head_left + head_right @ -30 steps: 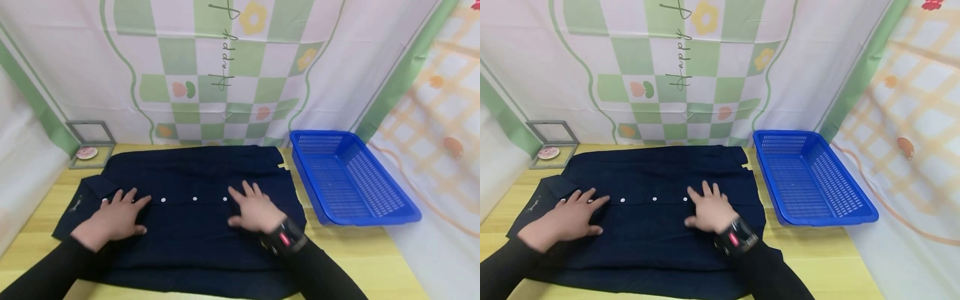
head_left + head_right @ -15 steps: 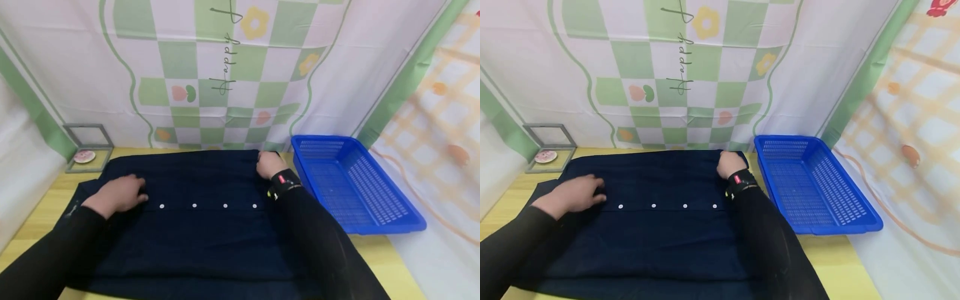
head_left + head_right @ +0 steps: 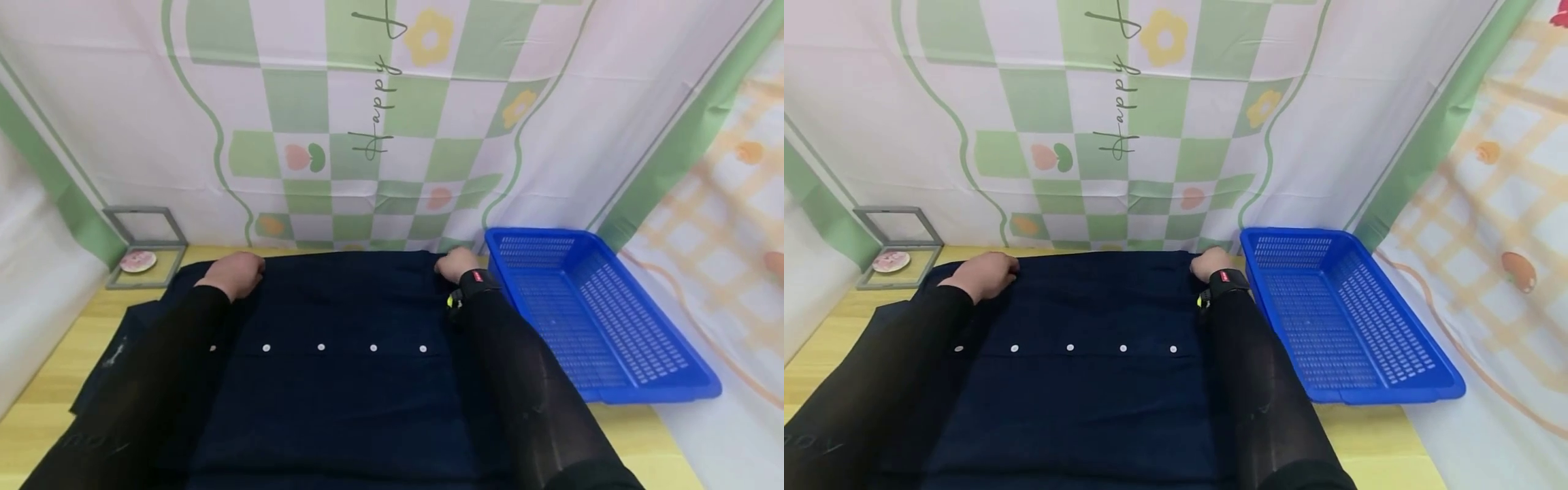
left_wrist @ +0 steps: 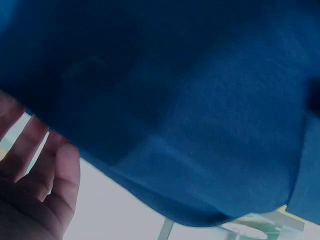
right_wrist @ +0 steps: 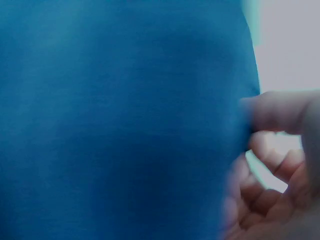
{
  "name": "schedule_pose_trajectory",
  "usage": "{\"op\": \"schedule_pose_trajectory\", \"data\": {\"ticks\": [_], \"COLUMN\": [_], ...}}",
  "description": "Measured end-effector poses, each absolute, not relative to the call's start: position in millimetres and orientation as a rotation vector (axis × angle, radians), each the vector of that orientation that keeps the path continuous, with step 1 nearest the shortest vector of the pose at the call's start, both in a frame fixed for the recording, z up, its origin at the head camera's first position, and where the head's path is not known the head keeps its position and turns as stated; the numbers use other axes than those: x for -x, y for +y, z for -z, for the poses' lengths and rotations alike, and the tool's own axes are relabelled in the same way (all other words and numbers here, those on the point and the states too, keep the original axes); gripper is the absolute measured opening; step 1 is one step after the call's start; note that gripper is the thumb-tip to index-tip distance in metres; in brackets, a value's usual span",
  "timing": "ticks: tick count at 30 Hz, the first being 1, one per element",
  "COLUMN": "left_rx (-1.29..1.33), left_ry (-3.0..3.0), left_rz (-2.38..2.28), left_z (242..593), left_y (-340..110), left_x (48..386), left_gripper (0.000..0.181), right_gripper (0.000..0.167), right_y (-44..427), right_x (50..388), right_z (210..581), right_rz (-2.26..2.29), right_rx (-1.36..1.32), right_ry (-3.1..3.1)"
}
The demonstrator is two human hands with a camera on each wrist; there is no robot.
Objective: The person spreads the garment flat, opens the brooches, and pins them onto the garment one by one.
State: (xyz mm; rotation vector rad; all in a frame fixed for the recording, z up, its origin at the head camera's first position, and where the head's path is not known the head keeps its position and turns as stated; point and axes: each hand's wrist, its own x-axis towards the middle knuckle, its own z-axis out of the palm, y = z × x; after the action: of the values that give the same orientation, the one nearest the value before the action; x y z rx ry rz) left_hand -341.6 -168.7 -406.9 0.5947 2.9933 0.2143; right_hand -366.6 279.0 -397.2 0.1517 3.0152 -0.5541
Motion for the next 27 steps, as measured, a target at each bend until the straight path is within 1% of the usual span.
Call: {"op": "schedule_pose_trajectory", "data": {"ticks": [3,7,11,13,15,18,21,27], "left_rx": [-0.563,-0.517,-0.486,-0.475,-0.475,-0.505,-0.535,-0.487], "left_ry": [3.005,3.024,3.043,3.04,3.029,3.006,3.016,3.062], "left_rz": [-0.228,-0.248,-0.248,-0.237,-0.232,-0.237,-0.242,-0.257], "left_z": [413,419,420,418,417,418,420,419], "left_y": [-170,-173,-176,-176,-176,-175,-174,-171], "left_x": [348,352,355,357,359,361,363,363], "left_gripper": [0.013,0.004,0.017,0.019,0.017,0.011,0.009,0.017], "right_gripper": [0.035,0.032,0.041,0.041,0.036,0.037,0.044,0.058], "right_y": [285,290,290,288,286,283,281,277], "right_x": [373,379,380,380,380,381,382,381], "right_z": [396,399,400,400,400,402,405,407], "right_rz": [0.809,1.116,1.347,1.429,1.474,1.528,1.461,1.287], "right_rx": [-0.192,-0.285,-0.281,-0.274,-0.28,-0.307,-0.283,-0.257], "right_ry": [3.001,2.921,2.861,2.831,2.823,2.807,2.833,2.828]}}
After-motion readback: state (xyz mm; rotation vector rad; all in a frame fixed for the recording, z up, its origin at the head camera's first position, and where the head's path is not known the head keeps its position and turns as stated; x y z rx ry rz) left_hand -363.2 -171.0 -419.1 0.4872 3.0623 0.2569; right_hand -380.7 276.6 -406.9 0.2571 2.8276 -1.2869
